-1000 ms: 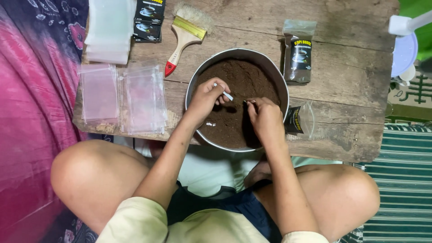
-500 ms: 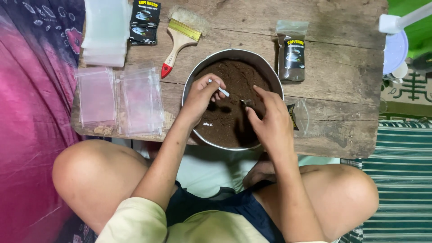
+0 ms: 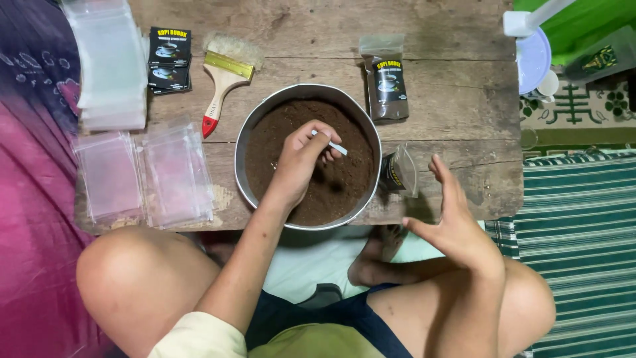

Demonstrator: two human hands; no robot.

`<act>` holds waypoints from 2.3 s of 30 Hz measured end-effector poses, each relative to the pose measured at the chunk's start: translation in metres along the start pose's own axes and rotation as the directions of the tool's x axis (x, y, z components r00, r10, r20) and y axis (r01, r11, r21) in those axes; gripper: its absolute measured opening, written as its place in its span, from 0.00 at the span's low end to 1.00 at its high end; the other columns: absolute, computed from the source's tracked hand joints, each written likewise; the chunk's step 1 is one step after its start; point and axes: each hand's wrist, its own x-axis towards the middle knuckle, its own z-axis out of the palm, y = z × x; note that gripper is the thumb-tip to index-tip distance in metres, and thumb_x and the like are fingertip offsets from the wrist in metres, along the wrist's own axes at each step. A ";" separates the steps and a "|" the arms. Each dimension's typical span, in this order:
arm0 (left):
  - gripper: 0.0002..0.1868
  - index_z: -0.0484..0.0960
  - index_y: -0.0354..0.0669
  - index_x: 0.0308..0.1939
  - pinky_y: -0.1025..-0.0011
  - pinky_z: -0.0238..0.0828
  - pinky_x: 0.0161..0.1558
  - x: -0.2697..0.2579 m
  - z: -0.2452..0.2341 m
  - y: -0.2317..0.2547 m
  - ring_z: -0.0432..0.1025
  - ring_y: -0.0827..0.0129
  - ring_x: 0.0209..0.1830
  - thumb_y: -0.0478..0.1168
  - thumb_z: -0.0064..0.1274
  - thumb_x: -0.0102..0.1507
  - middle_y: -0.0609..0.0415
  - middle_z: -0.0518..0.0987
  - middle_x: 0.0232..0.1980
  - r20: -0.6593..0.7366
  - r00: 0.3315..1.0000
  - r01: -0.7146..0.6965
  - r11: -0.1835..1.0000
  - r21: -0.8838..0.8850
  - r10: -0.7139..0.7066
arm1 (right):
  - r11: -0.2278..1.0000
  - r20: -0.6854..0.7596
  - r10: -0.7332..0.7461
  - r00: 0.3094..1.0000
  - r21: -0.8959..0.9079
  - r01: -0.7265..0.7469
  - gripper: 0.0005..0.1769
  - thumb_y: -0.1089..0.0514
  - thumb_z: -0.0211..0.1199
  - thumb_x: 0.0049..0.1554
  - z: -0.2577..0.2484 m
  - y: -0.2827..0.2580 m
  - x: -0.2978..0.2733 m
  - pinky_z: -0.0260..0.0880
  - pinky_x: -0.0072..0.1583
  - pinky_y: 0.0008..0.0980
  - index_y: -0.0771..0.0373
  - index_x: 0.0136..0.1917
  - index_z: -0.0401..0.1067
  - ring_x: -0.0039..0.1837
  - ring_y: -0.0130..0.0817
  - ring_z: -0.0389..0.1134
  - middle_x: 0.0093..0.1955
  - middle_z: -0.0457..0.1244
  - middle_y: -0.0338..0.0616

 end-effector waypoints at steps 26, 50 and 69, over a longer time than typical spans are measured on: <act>0.05 0.86 0.48 0.43 0.56 0.69 0.46 -0.013 0.052 -0.003 0.69 0.51 0.41 0.39 0.57 0.65 0.50 0.73 0.37 0.486 0.782 -0.622 0.520 0.585 0.390 | 0.803 -0.396 -0.460 0.795 0.195 0.562 0.35 0.61 0.76 0.45 0.081 0.052 0.078 0.57 0.74 0.47 0.60 0.64 0.66 0.71 0.48 0.63 0.64 0.60 0.50; 0.08 0.85 0.39 0.43 0.51 0.73 0.43 -0.032 -0.044 0.034 0.75 0.44 0.38 0.36 0.51 0.67 0.41 0.79 0.34 0.258 0.948 -0.315 0.436 0.843 0.186 | 0.697 -0.499 -0.574 0.649 0.119 0.708 0.39 0.44 0.55 0.65 0.045 0.012 0.048 0.45 0.81 0.53 0.63 0.81 0.49 0.83 0.52 0.47 0.81 0.48 0.55; 0.09 0.86 0.40 0.39 0.46 0.73 0.48 -0.048 -0.061 0.020 0.77 0.37 0.45 0.37 0.50 0.64 0.37 0.84 0.38 0.197 0.979 -0.116 0.633 0.765 -0.059 | 0.883 -0.226 -0.404 0.886 -0.347 0.314 0.21 0.48 0.68 0.59 0.131 -0.023 0.090 0.72 0.55 0.48 0.49 0.65 0.77 0.54 0.48 0.69 0.49 0.66 0.45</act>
